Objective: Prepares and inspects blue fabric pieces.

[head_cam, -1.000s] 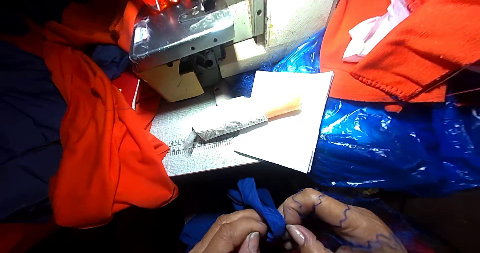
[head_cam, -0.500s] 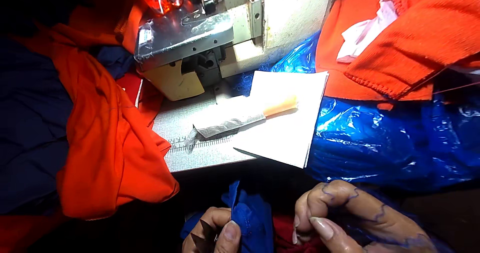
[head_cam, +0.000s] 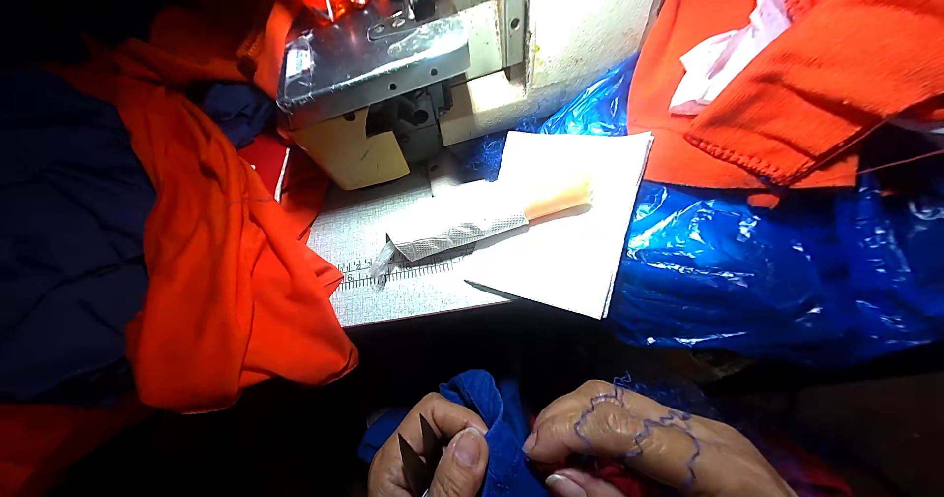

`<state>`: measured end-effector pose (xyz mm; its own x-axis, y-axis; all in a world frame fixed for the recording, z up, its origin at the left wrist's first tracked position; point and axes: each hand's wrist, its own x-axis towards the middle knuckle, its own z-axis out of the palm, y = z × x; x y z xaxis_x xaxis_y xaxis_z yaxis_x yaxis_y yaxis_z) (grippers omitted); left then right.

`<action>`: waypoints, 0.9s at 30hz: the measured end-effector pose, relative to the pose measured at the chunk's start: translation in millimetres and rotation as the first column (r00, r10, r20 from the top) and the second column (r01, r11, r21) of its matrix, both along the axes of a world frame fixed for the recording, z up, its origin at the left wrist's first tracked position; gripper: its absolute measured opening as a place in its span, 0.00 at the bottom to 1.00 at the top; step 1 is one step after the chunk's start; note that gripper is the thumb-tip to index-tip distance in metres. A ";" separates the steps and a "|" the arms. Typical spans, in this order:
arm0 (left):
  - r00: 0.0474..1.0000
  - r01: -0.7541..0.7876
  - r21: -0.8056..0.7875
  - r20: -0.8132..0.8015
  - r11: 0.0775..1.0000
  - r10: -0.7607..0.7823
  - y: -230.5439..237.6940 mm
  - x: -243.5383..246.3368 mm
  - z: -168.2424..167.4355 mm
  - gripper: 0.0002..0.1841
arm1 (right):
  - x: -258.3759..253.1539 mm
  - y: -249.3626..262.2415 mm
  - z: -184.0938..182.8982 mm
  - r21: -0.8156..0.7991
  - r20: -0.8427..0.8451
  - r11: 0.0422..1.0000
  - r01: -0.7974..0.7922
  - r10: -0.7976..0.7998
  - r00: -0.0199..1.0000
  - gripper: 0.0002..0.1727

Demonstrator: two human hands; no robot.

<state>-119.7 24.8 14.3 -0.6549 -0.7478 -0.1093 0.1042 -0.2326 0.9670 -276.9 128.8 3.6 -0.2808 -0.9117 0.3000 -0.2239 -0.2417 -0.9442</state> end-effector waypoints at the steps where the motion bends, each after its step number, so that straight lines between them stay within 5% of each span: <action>1: 1.000 0.007 -0.005 0.005 1.000 -0.007 -0.1 -0.1 -0.1 0.09 | -0.3 -0.2 0.4 -0.001 -0.022 1.000 -0.003 0.003 1.000 0.09; 10: 0.994 0.100 -0.048 0.054 0.994 -0.097 -1.5 -1.1 2.9 0.08 | 10.9 -6.3 -6.2 -0.025 -0.373 0.998 0.064 -0.068 0.925 0.13; 16: 1.000 0.002 0.047 -0.010 0.999 -0.002 -7.1 1.4 -0.3 0.08 | 2.7 1.3 -4.9 -0.040 0.218 0.999 0.036 -0.026 0.976 0.15; 20: 0.987 0.126 0.108 -0.118 0.986 -0.113 -10.3 5.1 -1.2 0.08 | -1.5 -0.2 -11.8 0.023 0.312 0.990 0.137 -0.137 0.940 0.10; 24: 0.960 0.247 0.148 -0.174 0.958 -0.221 -11.8 6.1 -1.9 0.08 | -4.8 -7.8 -24.7 0.101 0.342 0.977 -0.186 0.141 0.929 0.28; 27: 0.970 0.229 0.109 -0.110 0.967 -0.217 -17.4 8.9 -1.4 0.07 | -4.2 -9.3 -29.7 0.085 0.513 0.951 -0.298 0.215 0.831 0.12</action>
